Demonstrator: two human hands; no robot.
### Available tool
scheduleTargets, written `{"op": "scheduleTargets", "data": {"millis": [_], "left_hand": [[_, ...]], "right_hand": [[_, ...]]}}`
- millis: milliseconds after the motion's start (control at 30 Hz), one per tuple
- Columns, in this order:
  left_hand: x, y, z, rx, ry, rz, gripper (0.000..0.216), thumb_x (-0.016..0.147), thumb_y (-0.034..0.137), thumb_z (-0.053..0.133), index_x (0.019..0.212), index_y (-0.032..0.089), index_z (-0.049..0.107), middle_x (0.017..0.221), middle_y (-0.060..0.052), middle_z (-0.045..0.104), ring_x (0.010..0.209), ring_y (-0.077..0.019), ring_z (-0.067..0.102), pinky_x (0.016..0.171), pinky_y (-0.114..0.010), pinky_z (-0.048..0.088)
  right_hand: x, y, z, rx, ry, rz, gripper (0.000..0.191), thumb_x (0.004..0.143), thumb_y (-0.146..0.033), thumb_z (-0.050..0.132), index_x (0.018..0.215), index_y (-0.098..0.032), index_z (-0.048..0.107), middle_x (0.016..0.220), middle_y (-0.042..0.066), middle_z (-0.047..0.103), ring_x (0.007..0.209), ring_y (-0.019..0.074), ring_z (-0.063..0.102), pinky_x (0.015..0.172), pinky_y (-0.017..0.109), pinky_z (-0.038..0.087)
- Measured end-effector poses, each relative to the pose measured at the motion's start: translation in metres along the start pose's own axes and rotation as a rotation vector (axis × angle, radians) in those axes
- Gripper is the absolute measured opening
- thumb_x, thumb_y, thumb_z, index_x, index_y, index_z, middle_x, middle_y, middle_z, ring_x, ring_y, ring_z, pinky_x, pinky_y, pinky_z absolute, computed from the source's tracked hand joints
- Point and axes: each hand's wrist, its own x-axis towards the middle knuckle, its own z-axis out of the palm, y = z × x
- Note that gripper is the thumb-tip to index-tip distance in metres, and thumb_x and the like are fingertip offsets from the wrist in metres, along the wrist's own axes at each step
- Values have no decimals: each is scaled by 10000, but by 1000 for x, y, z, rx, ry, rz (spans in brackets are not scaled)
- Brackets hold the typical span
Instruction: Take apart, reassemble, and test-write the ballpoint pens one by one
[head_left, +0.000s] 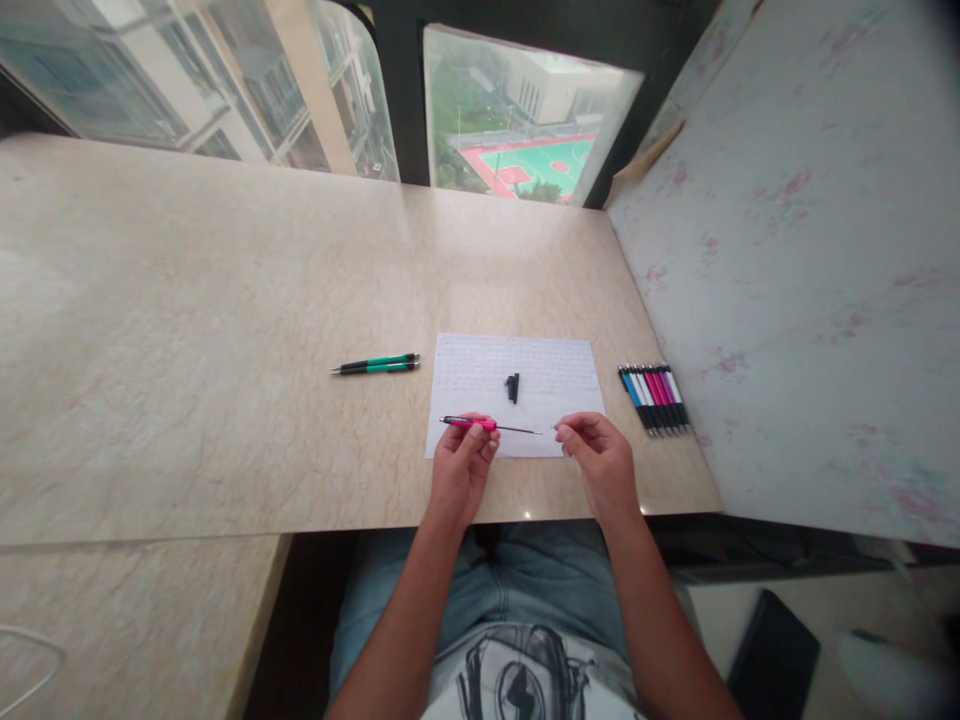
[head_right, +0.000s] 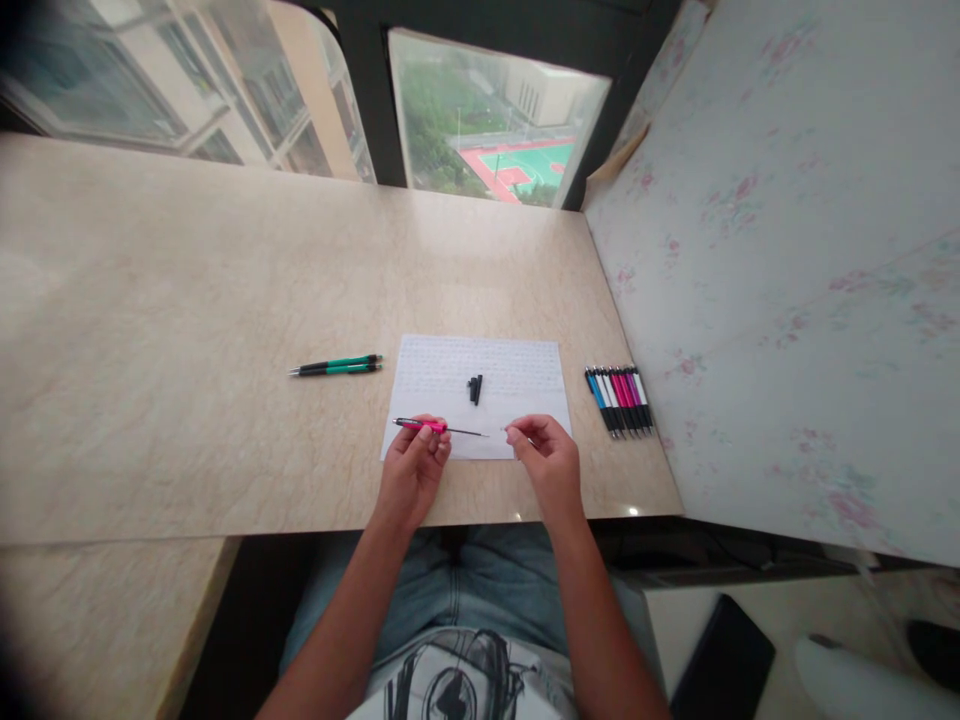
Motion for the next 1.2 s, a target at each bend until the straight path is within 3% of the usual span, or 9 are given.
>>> {"op": "scheduleTargets", "data": {"millis": [567, 1000, 1100, 1200], "left_hand": [[1, -1, -1, 1, -26, 2, 251, 689, 221, 839, 890, 162, 700, 863, -21, 721, 741, -81, 682, 692, -157, 541], [2, -3, -4, -5, -36, 7, 220, 729, 219, 810, 909, 161, 698, 888, -30, 720, 743, -85, 681, 703, -169, 542], [2, -3, -4, -14, -38, 5, 214, 727, 205, 809, 904, 161, 699, 883, -28, 720, 737, -84, 680, 711, -174, 545], [2, -3, -3, -20, -38, 0, 213, 720, 204, 814, 895, 162, 700, 883, -28, 720, 739, -86, 681, 712, -177, 546]], "right_hand": [[-12, -8, 10, 93, -25, -7, 125, 786, -291, 741, 839, -204, 669, 829, 27, 705, 699, 140, 622, 639, 272, 519], [-9, -4, 38, 48, -91, 9, 189, 778, -355, 714, 848, -206, 622, 811, 31, 690, 745, 168, 661, 639, 283, 554], [-4, 3, 35, -40, -180, -25, 210, 793, -310, 686, 965, -216, 611, 911, 49, 699, 832, 185, 670, 659, 289, 556], [9, 9, 31, -335, -214, -137, 299, 813, -233, 627, 1111, -214, 610, 967, 68, 688, 790, 184, 633, 644, 302, 529]]}}
